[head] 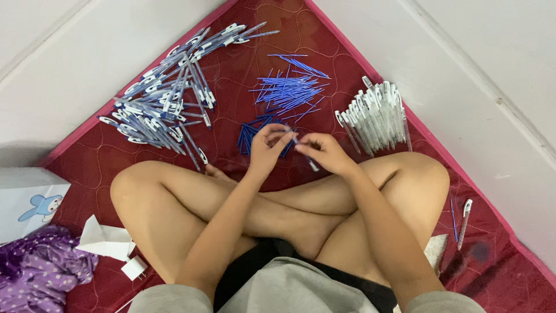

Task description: The person assembles multiple pens by picking up pen barrels, inserting blue ink cartridges and small springs, and then capping them by hand.

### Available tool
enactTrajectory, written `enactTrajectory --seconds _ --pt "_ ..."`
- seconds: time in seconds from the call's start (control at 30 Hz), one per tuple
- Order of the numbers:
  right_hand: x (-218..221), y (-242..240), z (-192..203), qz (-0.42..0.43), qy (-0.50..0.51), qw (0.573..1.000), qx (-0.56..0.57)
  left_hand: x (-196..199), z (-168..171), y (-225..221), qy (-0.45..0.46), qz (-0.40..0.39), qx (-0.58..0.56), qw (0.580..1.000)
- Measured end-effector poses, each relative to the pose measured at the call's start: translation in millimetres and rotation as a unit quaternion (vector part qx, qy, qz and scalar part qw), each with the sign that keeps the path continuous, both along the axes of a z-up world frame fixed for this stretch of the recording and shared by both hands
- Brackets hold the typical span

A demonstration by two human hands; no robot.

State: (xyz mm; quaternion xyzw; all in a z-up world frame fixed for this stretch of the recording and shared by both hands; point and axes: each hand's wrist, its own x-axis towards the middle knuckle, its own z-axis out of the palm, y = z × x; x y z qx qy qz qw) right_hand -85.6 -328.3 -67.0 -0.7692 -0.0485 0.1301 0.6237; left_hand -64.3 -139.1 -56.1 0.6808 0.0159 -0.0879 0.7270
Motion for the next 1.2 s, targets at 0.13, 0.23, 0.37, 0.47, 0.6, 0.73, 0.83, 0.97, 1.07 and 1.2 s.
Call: enactTrajectory --seconds 0.13,0.23,0.37,0.47,0.6,0.73,0.83,0.97,1.07,1.2 --pt "9 -16 0 -0.104 -0.011 0.989 0.105 -3 -3 -1 -0.04 -0.1 0.108 0.988" --pt "17 -22 15 -0.161 -0.021 0.976 0.142 -8 -6 -4 -0.037 -0.176 0.134 0.975" --pt "18 -27 6 -0.195 0.003 0.968 0.156 -2 -21 -1 -0.088 -0.186 0.15 0.967" --pt "16 -23 12 -0.172 0.004 0.972 0.158 -1 -24 3 -0.073 -0.17 0.155 0.97" --pt "13 -21 12 -0.136 -0.007 0.98 0.143 -2 -34 3 -0.01 -0.155 0.11 0.982" --pt "13 -20 16 -0.136 -0.009 0.978 0.155 0 -39 0 0.03 -0.149 0.052 0.987" --pt "19 -25 16 -0.171 -0.01 0.966 0.192 2 -37 -2 0.06 -0.163 -0.015 0.985" --pt "26 -52 28 -0.296 0.01 0.915 0.274 2 -21 2 0.072 -0.166 -0.004 0.984" --pt "27 -68 25 -0.335 0.007 0.902 0.272 4 -21 7 0.06 -0.183 0.055 0.98" --pt "27 -77 18 -0.378 -0.001 0.882 0.284 7 -20 16 0.001 -0.274 0.204 0.94"
